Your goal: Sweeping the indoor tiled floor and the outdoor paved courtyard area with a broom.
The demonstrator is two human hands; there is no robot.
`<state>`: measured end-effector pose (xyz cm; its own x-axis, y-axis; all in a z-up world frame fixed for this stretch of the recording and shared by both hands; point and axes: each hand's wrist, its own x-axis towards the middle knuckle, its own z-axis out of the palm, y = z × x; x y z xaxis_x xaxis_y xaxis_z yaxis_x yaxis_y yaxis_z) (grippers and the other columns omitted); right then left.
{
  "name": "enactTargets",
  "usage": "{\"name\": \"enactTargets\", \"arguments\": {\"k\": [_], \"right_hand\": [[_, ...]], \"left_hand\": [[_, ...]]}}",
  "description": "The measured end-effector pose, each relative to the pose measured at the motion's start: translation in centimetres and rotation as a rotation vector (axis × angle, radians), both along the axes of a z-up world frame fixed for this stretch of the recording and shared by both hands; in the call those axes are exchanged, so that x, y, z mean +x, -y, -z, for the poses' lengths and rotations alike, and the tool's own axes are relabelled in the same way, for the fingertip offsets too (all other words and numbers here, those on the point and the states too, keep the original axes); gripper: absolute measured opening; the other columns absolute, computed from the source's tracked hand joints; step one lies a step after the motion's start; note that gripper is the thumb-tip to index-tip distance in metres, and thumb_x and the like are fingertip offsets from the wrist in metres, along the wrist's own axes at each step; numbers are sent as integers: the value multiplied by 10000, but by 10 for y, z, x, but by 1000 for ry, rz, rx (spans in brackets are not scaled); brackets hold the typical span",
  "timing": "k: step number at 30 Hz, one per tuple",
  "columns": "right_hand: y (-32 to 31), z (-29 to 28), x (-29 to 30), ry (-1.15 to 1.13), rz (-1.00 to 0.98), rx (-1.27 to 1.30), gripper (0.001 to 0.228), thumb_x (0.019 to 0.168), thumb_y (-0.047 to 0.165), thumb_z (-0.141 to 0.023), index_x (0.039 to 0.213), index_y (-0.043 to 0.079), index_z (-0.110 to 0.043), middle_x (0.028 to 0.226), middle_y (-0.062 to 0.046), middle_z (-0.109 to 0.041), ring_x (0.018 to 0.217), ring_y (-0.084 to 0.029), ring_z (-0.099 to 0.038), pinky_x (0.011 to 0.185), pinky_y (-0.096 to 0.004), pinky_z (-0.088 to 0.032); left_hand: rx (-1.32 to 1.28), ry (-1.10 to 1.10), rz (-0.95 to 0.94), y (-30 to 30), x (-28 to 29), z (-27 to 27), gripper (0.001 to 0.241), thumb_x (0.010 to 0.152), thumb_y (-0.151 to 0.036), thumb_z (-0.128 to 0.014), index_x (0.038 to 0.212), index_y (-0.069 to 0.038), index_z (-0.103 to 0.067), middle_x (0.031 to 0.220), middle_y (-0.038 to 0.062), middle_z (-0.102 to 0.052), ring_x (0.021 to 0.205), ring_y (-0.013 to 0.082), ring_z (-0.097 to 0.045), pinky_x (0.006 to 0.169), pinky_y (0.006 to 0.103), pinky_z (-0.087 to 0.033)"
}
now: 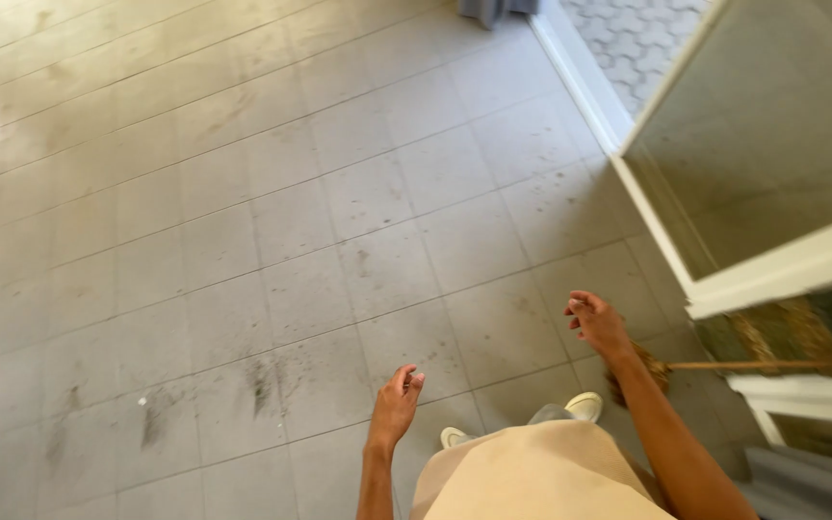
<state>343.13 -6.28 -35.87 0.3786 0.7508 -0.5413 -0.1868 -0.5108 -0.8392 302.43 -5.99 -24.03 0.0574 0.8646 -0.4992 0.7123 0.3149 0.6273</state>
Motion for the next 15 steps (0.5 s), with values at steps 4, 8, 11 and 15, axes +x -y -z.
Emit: {"name": "enactTargets", "arguments": {"k": [4, 8, 11, 15], "right_hand": [[-45, -66, -45, 191, -232, 1, 370, 979, 193, -594, 1314, 46, -649, 970, -74, -729, 716, -184, -608, 591, -308, -467], [-89, -82, -52, 142, -315, 32, 371, 1006, 171, -566, 1347, 48, -641, 1007, -95, -737, 736, -187, -602, 636, -310, -477], [-141, -71, -42, 216, -325, 3, 344, 1012, 178, -565, 1320, 61, -661, 958, -76, -730, 720, -177, -607, 596, -305, -476], [-240, -31, -25, 176, -316, 13, 338, 1006, 176, -592, 1308, 44, -669, 950, -92, -737, 691, -178, -595, 569, -298, -454]], "left_hand": [[-54, 88, -125, -26, -43, -9, 477, 963, -453, -547, 1295, -126, -646, 1039, 21, -755, 878, 134, -685, 794, 275, -545], [18, 69, -71, -85, -48, -36, 525, 946, -519, -542, 1289, -136, -650, 1041, 0, -761, 881, 132, -692, 808, 282, -548], [109, 160, -97, -146, -39, -59, 571, 915, -541, -557, 1287, -120, -658, 1072, -22, -796, 887, 106, -713, 794, 262, -560], [204, 219, -187, -228, -24, -62, 455, 917, -417, -609, 1205, -78, -701, 890, 12, -749, 764, 121, -647, 715, 267, -536]]}}
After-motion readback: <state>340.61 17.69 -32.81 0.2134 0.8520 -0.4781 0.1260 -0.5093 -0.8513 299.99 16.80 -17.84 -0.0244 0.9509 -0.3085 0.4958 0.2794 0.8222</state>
